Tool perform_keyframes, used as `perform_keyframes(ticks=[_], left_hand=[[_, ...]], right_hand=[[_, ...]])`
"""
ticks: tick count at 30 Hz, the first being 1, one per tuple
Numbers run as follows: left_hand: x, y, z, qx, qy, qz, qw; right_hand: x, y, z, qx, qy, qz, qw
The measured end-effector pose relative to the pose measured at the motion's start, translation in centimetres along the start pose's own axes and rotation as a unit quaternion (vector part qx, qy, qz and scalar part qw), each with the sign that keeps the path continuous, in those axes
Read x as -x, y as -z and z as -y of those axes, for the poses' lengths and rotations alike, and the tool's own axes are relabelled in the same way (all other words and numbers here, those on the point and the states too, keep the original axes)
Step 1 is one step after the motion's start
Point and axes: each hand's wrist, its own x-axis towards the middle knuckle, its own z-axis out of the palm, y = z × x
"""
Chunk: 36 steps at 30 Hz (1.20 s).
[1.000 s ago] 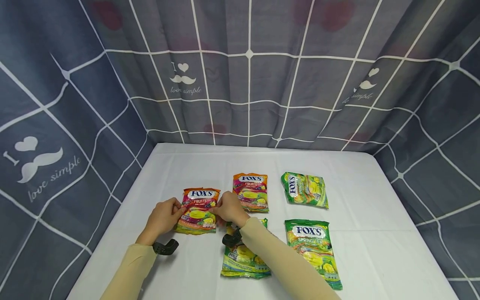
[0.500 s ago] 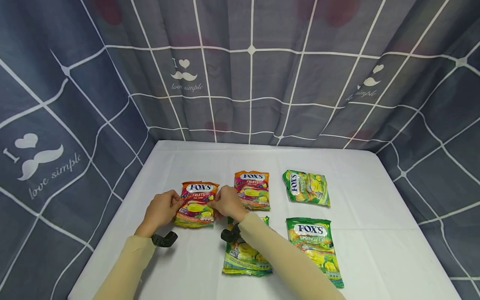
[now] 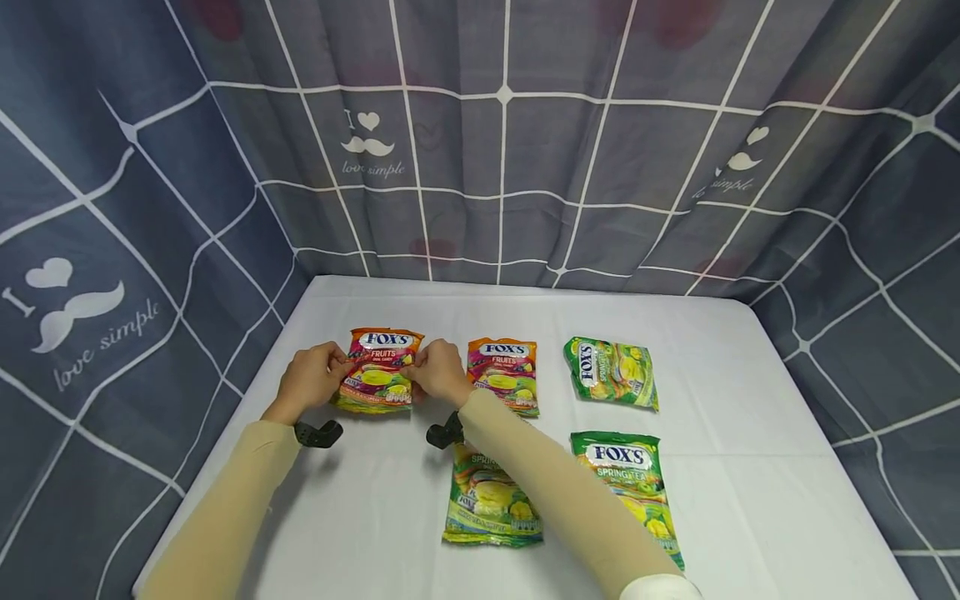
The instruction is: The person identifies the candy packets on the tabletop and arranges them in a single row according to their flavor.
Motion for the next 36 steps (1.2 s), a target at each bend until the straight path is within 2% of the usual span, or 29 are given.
perform_keyframes(ticks=[8,13,17,23,28,34,36], left_hand=[[-2.6,0.7,0.8,-0.014,0.02,-0.004,0.9997],[-3.8,0.7,1.5,-0.02,0.026,-0.009,0.9994],[-4.6,0.6,2.2,-0.026,0.05,-0.003,0.9984],[-5.9,0.4,3.4,-0.047,0.074,-0.009,0.9962],[-6.8,0.6,3.9,-0.068,0.095,-0.019,0.993],[-7.2,0.8,4.5,-0.069,0.121,-0.019,0.99],[-7.4,0.6,4.7,-0.071,0.131,-0.015,0.9887]], right_hand=[[-2.6,-0.1,0.8,-0.029,-0.021,-0.014,0.9993],[-3.8,-0.6,1.0,-0.049,-0.053,-0.031,0.9969],[-4.9,-1.2,1.3,-0.062,-0.07,-0.036,0.9949],[-6.5,-2.5,1.2,-0.036,-0.073,-0.061,0.9948],[-7.8,-3.7,1.5,-0.071,-0.07,-0.073,0.9923],[-8.9,-5.1,2.1,-0.016,-0.056,-0.104,0.9929],[-8.9,-5.4,2.1,-0.013,-0.058,-0.104,0.9928]])
